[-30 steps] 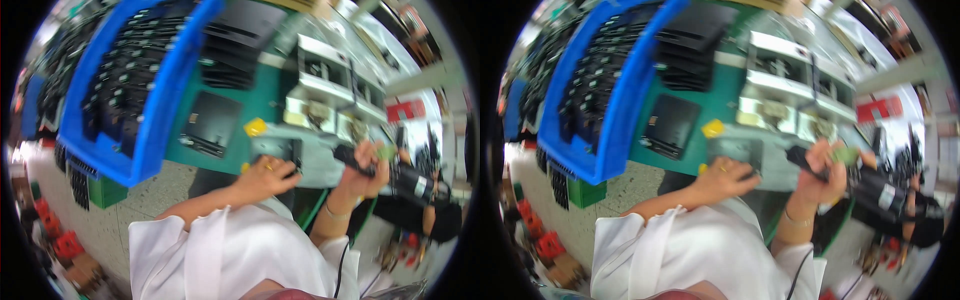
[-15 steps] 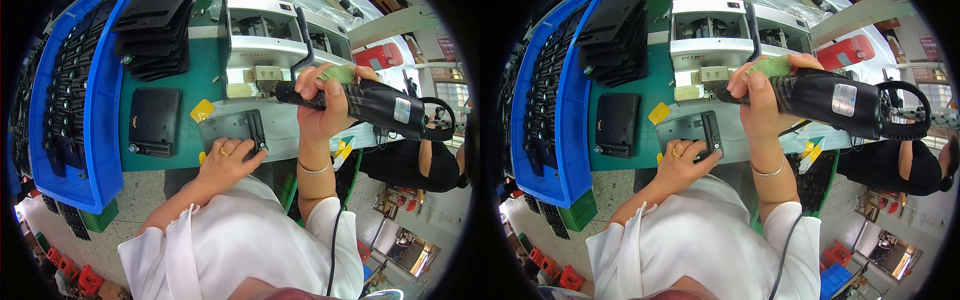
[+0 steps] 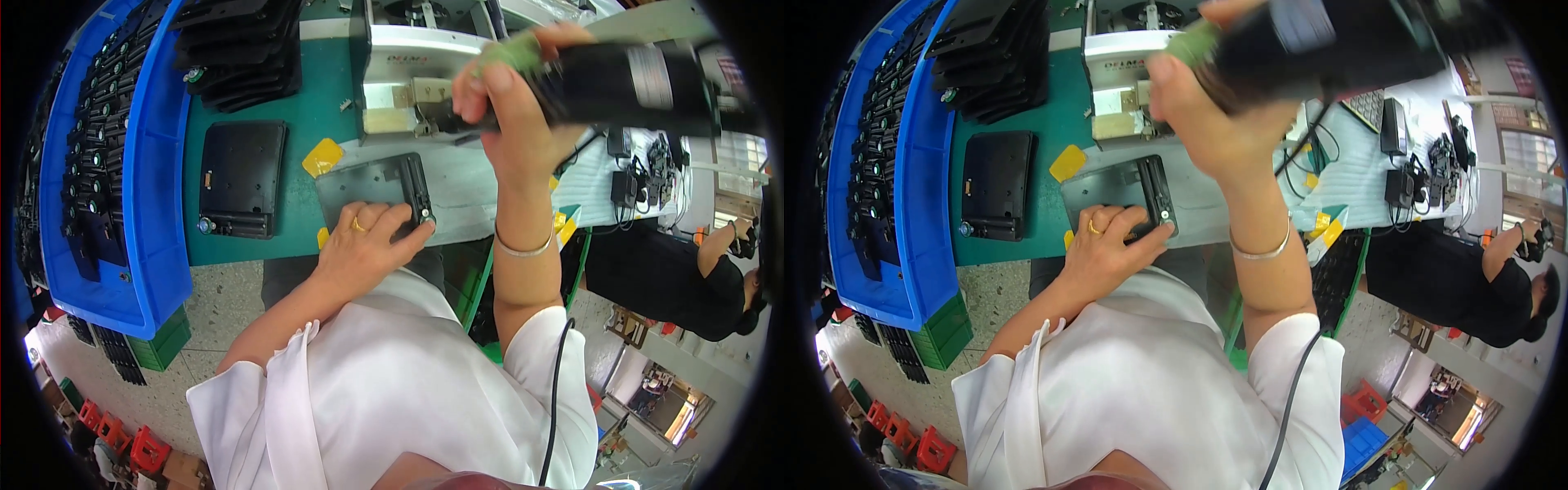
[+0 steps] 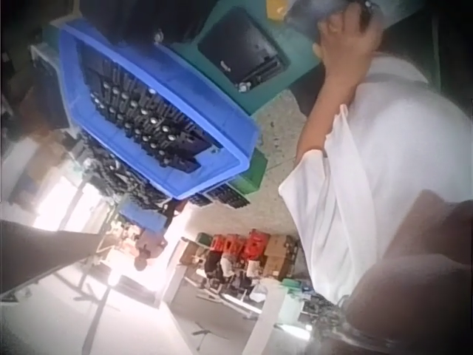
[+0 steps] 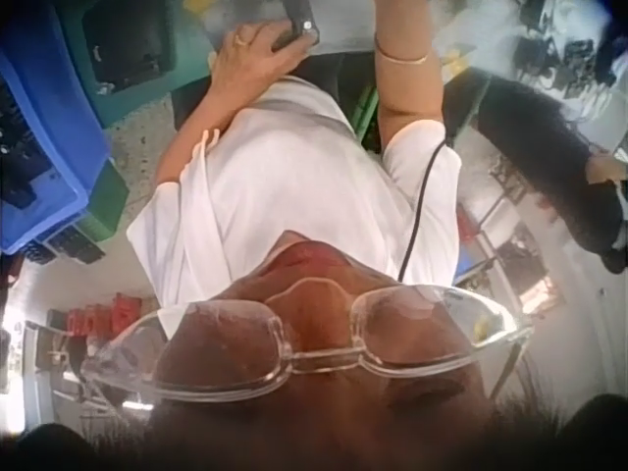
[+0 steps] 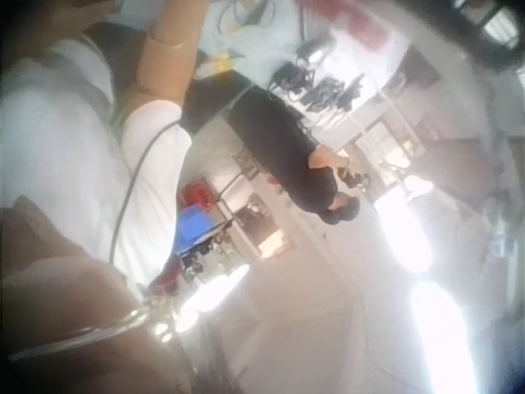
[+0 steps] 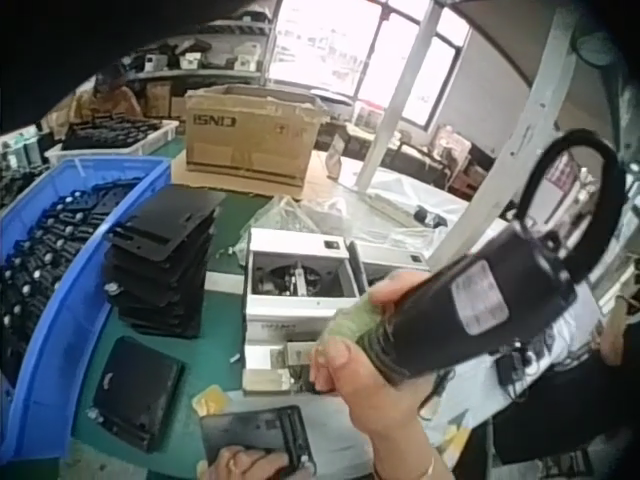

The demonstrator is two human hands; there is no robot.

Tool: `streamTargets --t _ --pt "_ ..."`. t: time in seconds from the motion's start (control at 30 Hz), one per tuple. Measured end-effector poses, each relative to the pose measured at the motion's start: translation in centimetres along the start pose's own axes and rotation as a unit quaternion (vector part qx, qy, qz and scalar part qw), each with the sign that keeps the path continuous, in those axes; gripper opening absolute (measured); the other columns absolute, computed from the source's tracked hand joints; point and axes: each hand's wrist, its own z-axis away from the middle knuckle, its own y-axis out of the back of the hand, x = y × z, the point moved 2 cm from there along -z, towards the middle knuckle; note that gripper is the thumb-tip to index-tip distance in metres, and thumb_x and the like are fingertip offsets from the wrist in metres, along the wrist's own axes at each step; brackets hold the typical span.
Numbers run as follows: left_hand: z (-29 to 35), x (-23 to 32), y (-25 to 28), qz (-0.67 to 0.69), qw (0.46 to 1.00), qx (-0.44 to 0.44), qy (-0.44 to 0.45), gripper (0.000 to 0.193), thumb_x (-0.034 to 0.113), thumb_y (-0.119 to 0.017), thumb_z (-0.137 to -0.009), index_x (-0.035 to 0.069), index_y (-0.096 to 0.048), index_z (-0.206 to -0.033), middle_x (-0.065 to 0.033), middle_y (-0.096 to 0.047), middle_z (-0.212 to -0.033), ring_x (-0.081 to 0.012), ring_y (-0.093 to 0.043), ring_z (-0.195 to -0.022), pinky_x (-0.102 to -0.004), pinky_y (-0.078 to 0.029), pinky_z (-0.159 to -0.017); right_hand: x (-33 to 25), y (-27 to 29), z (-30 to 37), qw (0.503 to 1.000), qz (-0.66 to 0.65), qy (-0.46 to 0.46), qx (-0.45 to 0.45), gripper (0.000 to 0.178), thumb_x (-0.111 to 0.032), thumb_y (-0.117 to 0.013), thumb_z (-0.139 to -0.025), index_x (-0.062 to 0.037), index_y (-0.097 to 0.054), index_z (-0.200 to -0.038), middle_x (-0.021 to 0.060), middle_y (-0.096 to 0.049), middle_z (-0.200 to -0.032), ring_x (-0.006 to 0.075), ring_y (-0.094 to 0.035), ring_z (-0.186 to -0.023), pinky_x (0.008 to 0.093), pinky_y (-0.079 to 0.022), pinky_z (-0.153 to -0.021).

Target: The person assembles small electronic components by hand, securing them into black plastic casings with an electric screwdriver at a factory workbench.

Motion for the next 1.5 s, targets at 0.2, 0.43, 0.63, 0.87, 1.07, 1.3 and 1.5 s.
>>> streamTargets --t 0.2,0.43,0.63,0.87,1.07,1.3,1.5 --pt "-0.2 0.0 -0.2 0.013 1.000 0.009 0.020 0.043 0.020 -0.077 -0.067 0.022 -0.064 -0.108 -0.0001 -0.053 -0.105 -0.0199 -0.050 -0.095 -0.0369 -0.040 -0.083 3.4 0.2 -1.9 0.924 -0.305 0.210 -0.096 0.043 0.005 -0.061 -0.081 -0.0023 -0.036 -0.116 0.0065 -0.051 -0.063 0.0134 -0.049 -0.044 0.0260 -0.045 -0.045" --pt "-0.2 -0.4 -0.2 0.009 0.999 -0.001 0.051 0.042 0.026 -0.079 -0.069 0.021 -0.066 -0.108 -0.0016 -0.053 -0.112 -0.0232 -0.050 -0.097 -0.0358 -0.040 -0.080 -4.1 1.8 5.2 0.993 -0.095 -0.053 0.049 0.045 0.000 -0.066 -0.083 -0.0031 -0.037 -0.117 0.0067 -0.051 -0.065 0.0148 -0.050 -0.045 0.0302 -0.045 -0.044" --pt "-0.1 -0.3 -0.1 0.010 0.999 -0.018 0.036 0.043 0.025 -0.079 -0.069 0.025 -0.067 -0.110 -0.0012 -0.052 -0.115 -0.0228 -0.049 -0.100 -0.0366 -0.038 -0.083 -4.4 1.9 9.6 0.990 -0.080 -0.086 0.074 0.048 -0.003 -0.068 -0.082 -0.0073 -0.036 -0.118 0.0065 -0.050 -0.069 0.0145 -0.049 -0.046 0.0310 -0.046 -0.044" --pt "-0.2 -0.2 -0.1 0.017 0.999 -0.020 0.044 0.040 0.024 -0.080 -0.068 0.024 -0.069 -0.107 -0.0008 -0.052 -0.116 -0.0228 -0.048 -0.103 -0.0368 -0.037 -0.085 -4.0 1.7 10.7 0.990 -0.081 -0.082 0.082 0.049 -0.005 -0.068 -0.084 -0.0086 -0.034 -0.119 0.0072 -0.051 -0.073 0.0141 -0.050 -0.048 0.0309 -0.047 -0.045" --pt "-0.1 -0.1 -0.1 0.024 0.998 -0.019 0.046 0.040 0.024 -0.079 -0.068 0.024 -0.069 -0.106 -0.0007 -0.052 -0.116 -0.0231 -0.048 -0.103 -0.0368 -0.037 -0.085 -3.8 1.5 10.8 0.993 -0.063 -0.069 0.069 0.050 -0.004 -0.067 -0.083 -0.0076 -0.033 -0.119 0.0074 -0.050 -0.071 0.0152 -0.051 -0.048 0.0301 -0.047 -0.045" --pt "-0.1 -0.2 -0.2 0.026 0.998 -0.020 0.051 0.040 0.025 -0.079 -0.069 0.025 -0.069 -0.107 -0.0005 -0.052 -0.116 -0.0236 -0.048 -0.103 -0.0374 -0.037 -0.086 -3.5 0.9 10.9 0.995 -0.042 -0.073 0.059 0.047 0.001 -0.066 -0.082 -0.0067 -0.033 -0.114 0.0083 -0.049 -0.070 0.0154 -0.051 -0.048 0.0302 -0.048 -0.045" --pt "-0.2 -0.4 -0.2 0.029 0.998 -0.019 0.052 0.040 0.026 -0.079 -0.069 0.024 -0.069 -0.107 -0.0002 -0.051 -0.116 -0.0241 -0.047 -0.103 -0.0382 -0.036 -0.085 -3.1 0.3 11.5 0.995 0.036 -0.061 0.066 0.041 -0.011 -0.068 -0.086 -0.0142 -0.036 -0.110 0.0064 -0.047 -0.068 0.0137 -0.043 -0.042 0.0312 -0.044 -0.042"
